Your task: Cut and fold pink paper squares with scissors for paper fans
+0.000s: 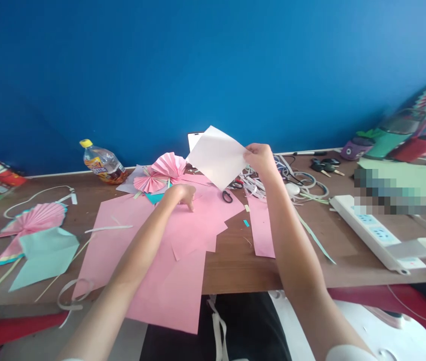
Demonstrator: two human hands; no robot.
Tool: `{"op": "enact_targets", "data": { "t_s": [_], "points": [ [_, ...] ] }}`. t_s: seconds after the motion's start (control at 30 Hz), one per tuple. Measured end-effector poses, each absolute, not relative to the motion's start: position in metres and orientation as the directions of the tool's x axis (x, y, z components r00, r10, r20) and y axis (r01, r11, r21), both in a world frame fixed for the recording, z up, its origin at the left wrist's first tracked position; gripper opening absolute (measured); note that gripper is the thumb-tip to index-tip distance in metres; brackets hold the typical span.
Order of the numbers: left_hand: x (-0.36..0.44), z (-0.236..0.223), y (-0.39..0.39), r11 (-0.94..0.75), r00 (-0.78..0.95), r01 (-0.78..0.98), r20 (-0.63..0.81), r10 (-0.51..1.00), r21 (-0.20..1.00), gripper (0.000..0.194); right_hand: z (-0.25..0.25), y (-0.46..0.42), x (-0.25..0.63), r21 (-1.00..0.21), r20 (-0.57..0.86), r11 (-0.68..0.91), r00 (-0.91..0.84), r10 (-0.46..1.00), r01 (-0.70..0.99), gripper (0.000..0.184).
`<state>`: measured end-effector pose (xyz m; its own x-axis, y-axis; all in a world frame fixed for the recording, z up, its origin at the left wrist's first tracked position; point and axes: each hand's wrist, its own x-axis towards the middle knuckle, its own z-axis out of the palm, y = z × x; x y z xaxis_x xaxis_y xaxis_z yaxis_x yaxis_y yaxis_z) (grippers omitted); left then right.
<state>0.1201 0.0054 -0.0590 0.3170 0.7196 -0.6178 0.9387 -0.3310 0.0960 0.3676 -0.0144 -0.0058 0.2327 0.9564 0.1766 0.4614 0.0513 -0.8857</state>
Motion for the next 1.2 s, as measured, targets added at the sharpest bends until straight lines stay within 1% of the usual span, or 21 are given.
{"op": "enact_targets", "data": {
  "t_s": [0.2,0.33,0.47,0.53,0.6,0.67,0.73,0.77,0.83,0.9,0.97,1.03,1.2],
  "points": [
    [0.112,-0.060,0.007,-0.289,0.362,0.932,-0.559,0.746,0.218,0.029,-0.010,-0.010,0.369,-0.885,0.143,0.042,0.184,0.972,0.464,0.014],
    [0.105,-0.063,0.013,-0.320,0.429,0.903,-0.559,0.710,0.288,0.021,-0.011,-0.007,0.372,-0.887,0.142,0.035,0.200,0.969,0.460,0.013],
    [0.095,-0.061,0.018,-0.417,0.513,0.858,-0.499,0.699,0.299,0.018,-0.007,-0.010,0.375,-0.904,0.135,0.037,0.201,0.970,0.426,0.010],
    [0.089,-0.060,0.021,-0.468,0.558,0.830,-0.481,0.676,0.304,0.020,-0.004,-0.012,0.377,-0.919,0.148,0.069,0.179,0.973,0.387,0.009],
    [0.085,-0.060,0.023,-0.476,0.576,0.817,-0.471,0.668,0.325,0.027,-0.003,-0.014,0.378,-0.931,0.160,0.098,0.150,0.976,0.353,0.009],
    [0.084,-0.060,0.024,-0.433,0.566,0.824,-0.494,0.660,0.365,0.036,-0.002,-0.014,0.378,-0.935,0.164,0.115,0.121,0.979,0.336,0.008],
    [0.086,-0.061,0.024,-0.378,0.536,0.844,-0.555,0.636,0.381,0.047,-0.003,-0.014,0.377,-0.937,0.157,0.117,0.099,0.983,0.331,0.006],
    [0.089,-0.061,0.023,-0.362,0.515,0.857,-0.587,0.624,0.367,0.052,-0.003,-0.013,0.376,-0.938,0.148,0.109,0.097,0.984,0.329,0.006],
    [0.096,-0.063,0.022,-0.367,0.468,0.883,-0.622,0.628,0.294,0.056,-0.005,-0.012,0.375,-0.941,0.126,0.086,0.103,0.987,0.327,0.007],
    [0.103,-0.065,0.020,-0.389,0.438,0.894,-0.612,0.658,0.221,0.052,-0.006,-0.011,0.374,-0.942,0.111,0.069,0.109,0.988,0.328,0.007],
    [0.107,-0.068,0.019,-0.414,0.445,0.889,-0.589,0.675,0.198,0.046,-0.006,-0.012,0.374,-0.939,0.103,0.063,0.104,0.989,0.339,0.007],
    [0.106,-0.071,0.019,-0.419,0.470,0.879,-0.567,0.677,0.228,0.042,-0.005,-0.014,0.373,-0.931,0.097,0.062,0.081,0.992,0.359,0.007],
    [0.095,-0.075,0.021,-0.371,0.515,0.855,-0.506,0.691,0.364,0.031,0.002,-0.022,0.369,-0.906,0.051,0.061,-0.036,0.998,0.419,0.007]
  ]
}}
